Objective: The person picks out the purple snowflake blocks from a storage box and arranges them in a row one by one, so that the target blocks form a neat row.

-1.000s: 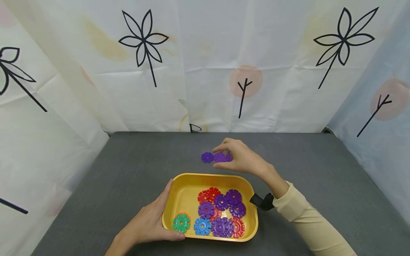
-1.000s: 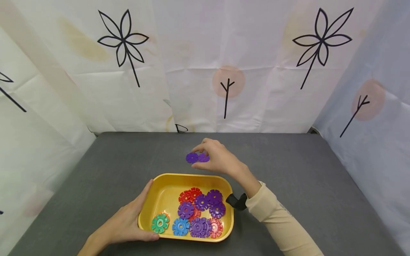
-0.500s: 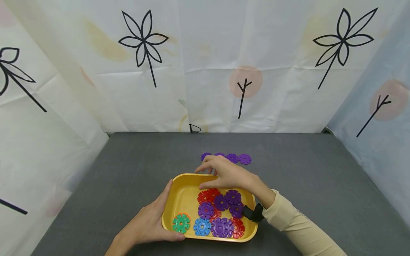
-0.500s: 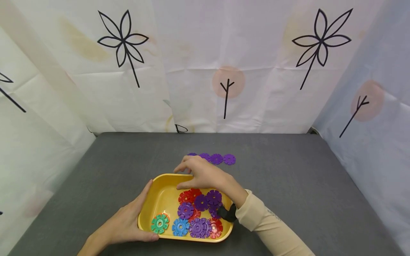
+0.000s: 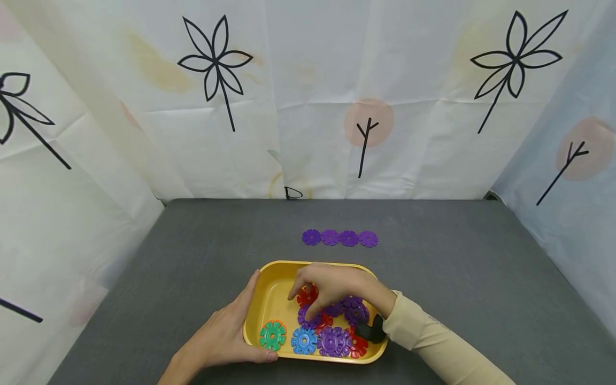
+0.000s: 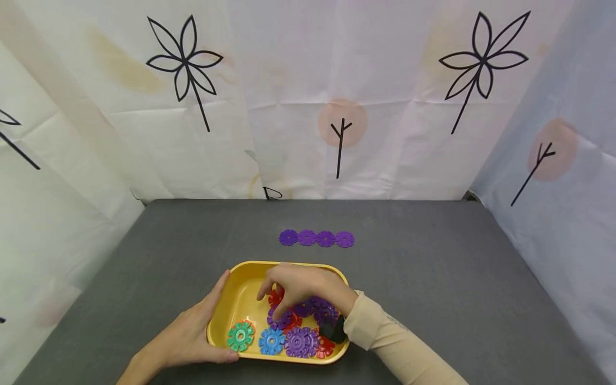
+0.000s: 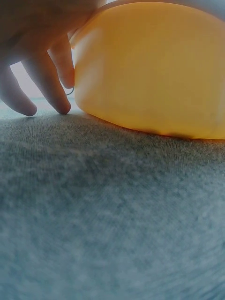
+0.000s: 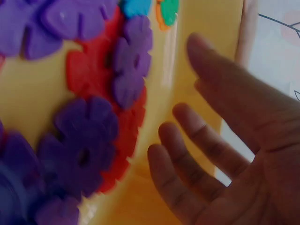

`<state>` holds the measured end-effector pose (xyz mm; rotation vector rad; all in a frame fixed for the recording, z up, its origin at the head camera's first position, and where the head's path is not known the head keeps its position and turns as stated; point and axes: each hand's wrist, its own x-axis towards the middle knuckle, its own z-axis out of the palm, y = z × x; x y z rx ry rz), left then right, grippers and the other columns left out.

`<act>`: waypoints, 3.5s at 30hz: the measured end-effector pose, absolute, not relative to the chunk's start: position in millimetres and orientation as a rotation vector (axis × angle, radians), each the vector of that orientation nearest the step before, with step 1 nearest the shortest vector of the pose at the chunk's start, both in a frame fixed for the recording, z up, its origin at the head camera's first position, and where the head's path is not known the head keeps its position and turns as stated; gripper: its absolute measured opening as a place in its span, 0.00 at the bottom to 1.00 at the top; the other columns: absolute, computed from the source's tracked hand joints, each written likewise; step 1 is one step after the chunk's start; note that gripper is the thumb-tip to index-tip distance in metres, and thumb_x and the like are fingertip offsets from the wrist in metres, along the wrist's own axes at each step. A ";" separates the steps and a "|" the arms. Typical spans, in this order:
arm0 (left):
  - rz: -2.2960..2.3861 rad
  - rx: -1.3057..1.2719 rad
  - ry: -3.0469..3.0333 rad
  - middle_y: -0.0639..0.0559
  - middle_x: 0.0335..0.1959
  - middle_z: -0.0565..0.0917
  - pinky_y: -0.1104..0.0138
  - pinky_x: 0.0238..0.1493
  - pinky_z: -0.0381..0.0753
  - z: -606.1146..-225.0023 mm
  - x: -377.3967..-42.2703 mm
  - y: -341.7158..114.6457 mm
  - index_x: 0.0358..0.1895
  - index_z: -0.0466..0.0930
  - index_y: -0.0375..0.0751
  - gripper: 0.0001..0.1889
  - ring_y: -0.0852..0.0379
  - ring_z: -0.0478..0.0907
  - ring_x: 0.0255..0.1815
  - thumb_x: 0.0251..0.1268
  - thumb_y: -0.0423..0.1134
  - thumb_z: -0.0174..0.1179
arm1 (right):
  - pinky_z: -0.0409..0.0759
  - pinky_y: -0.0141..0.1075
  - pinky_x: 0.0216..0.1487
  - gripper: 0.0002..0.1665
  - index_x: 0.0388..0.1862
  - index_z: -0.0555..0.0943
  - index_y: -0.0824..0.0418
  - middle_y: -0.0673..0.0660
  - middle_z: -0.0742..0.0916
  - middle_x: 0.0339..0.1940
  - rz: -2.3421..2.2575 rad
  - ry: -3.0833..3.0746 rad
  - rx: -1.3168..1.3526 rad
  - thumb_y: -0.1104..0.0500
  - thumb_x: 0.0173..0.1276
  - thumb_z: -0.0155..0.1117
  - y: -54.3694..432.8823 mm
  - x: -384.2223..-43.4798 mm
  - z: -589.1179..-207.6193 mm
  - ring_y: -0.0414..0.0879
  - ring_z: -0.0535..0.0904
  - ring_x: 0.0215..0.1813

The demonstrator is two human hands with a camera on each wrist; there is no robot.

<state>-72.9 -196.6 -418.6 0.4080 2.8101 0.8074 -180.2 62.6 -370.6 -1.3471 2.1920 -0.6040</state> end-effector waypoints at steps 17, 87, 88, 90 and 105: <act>0.814 0.427 2.816 0.49 0.75 0.71 0.64 0.47 0.81 -418.0 -73.2 -197.1 0.84 0.28 0.59 0.75 0.61 0.78 0.51 0.39 0.75 0.74 | 0.76 0.23 0.49 0.26 0.55 0.88 0.55 0.49 0.85 0.47 -0.468 2.193 -1.246 0.59 0.55 0.83 57.7 -179.8 -383.0 0.35 0.76 0.43; 0.826 0.400 2.787 0.49 0.76 0.69 0.63 0.47 0.82 -415.9 -72.7 -196.3 0.84 0.28 0.62 0.75 0.61 0.78 0.50 0.38 0.75 0.74 | 0.74 0.27 0.46 0.27 0.56 0.87 0.52 0.47 0.83 0.45 -0.315 2.338 -1.392 0.46 0.59 0.80 64.9 -175.7 -356.9 0.36 0.73 0.42; 0.833 0.391 2.780 0.49 0.76 0.69 0.64 0.46 0.82 -415.8 -72.8 -196.2 0.84 0.28 0.62 0.75 0.61 0.78 0.49 0.38 0.75 0.74 | 0.74 0.28 0.46 0.27 0.56 0.87 0.52 0.47 0.83 0.46 -0.324 2.350 -1.385 0.45 0.59 0.80 67.3 -175.9 -354.6 0.37 0.73 0.42; 0.841 0.390 2.774 0.49 0.76 0.70 0.64 0.46 0.82 -416.0 -72.7 -196.4 0.84 0.29 0.61 0.75 0.61 0.78 0.49 0.38 0.74 0.75 | 0.74 0.28 0.46 0.28 0.57 0.87 0.52 0.48 0.83 0.48 -0.363 2.361 -1.366 0.45 0.59 0.79 72.3 -176.4 -350.2 0.40 0.75 0.44; 0.849 0.384 2.775 0.49 0.75 0.71 0.64 0.50 0.84 -417.6 -72.1 -195.8 0.84 0.29 0.61 0.75 0.58 0.78 0.52 0.38 0.73 0.75 | 0.77 0.28 0.40 0.29 0.58 0.87 0.56 0.51 0.83 0.46 -0.535 2.558 -1.222 0.45 0.60 0.79 116.0 -189.2 -327.5 0.45 0.79 0.41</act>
